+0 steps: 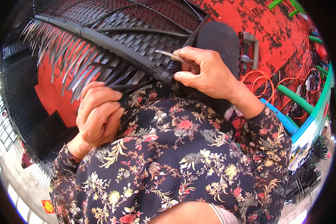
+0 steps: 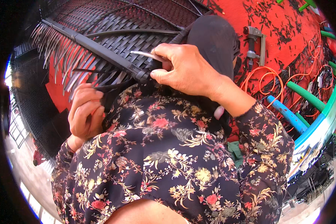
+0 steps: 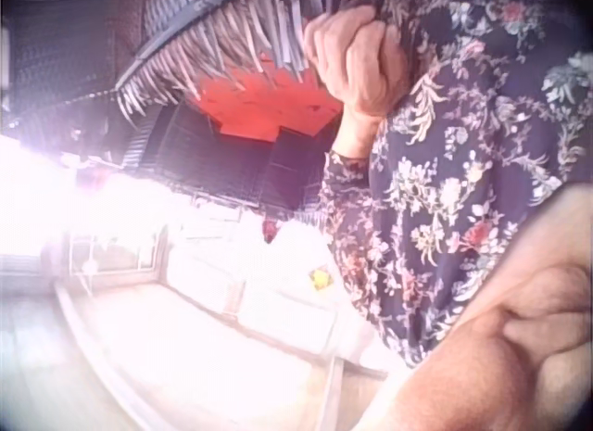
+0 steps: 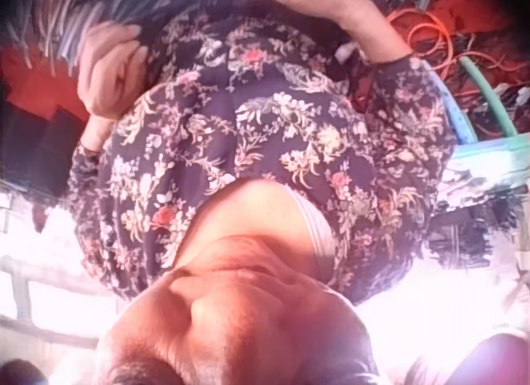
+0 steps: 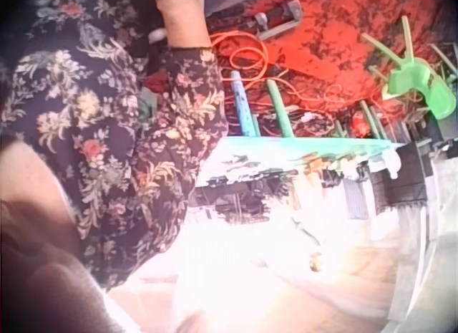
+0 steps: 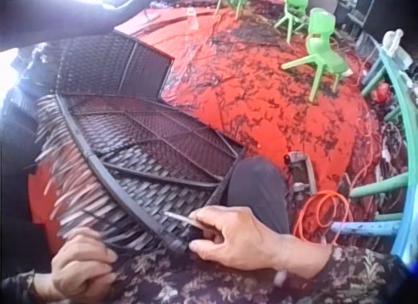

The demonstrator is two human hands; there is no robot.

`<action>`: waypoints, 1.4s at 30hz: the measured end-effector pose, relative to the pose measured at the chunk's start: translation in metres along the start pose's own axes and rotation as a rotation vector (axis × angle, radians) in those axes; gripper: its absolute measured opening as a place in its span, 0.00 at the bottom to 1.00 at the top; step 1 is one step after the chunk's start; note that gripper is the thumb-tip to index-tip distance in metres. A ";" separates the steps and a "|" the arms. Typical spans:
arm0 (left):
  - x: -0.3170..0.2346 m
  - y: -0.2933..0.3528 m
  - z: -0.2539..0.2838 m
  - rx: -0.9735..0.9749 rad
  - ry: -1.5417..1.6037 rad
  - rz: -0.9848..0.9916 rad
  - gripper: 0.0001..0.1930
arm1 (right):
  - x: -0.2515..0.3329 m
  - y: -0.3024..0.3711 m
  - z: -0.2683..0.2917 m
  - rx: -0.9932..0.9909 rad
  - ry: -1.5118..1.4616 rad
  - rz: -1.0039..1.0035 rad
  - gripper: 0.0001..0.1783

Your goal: The person weaves black plastic strips around the frame of a piece of furniture, using a hammer to secure ends and a knife to trim excess material.

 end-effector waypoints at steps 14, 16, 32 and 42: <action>0.029 0.019 -0.026 0.569 0.805 0.585 0.11 | 0.002 -0.037 -0.013 -0.040 0.283 0.298 0.13; 0.057 0.037 -0.052 0.635 0.654 0.834 0.13 | 0.005 -0.036 -0.014 -0.099 0.303 0.323 0.12; 0.101 0.002 -0.119 -0.199 1.355 0.953 0.09 | -0.021 -0.053 -0.011 0.196 0.098 -0.011 0.07; 0.092 0.040 -0.058 -0.212 1.011 1.251 0.09 | 0.039 -0.068 -0.059 0.330 0.280 0.076 0.16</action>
Point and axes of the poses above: each hand's wrist, its own y-axis away from the middle knuckle, its own z-axis out of the back of the hand, x = y × z, the point moved 7 cm from there along -y, towards the middle knuckle, and after that the axes turned 3 degrees about x, right-handed, at the moved point
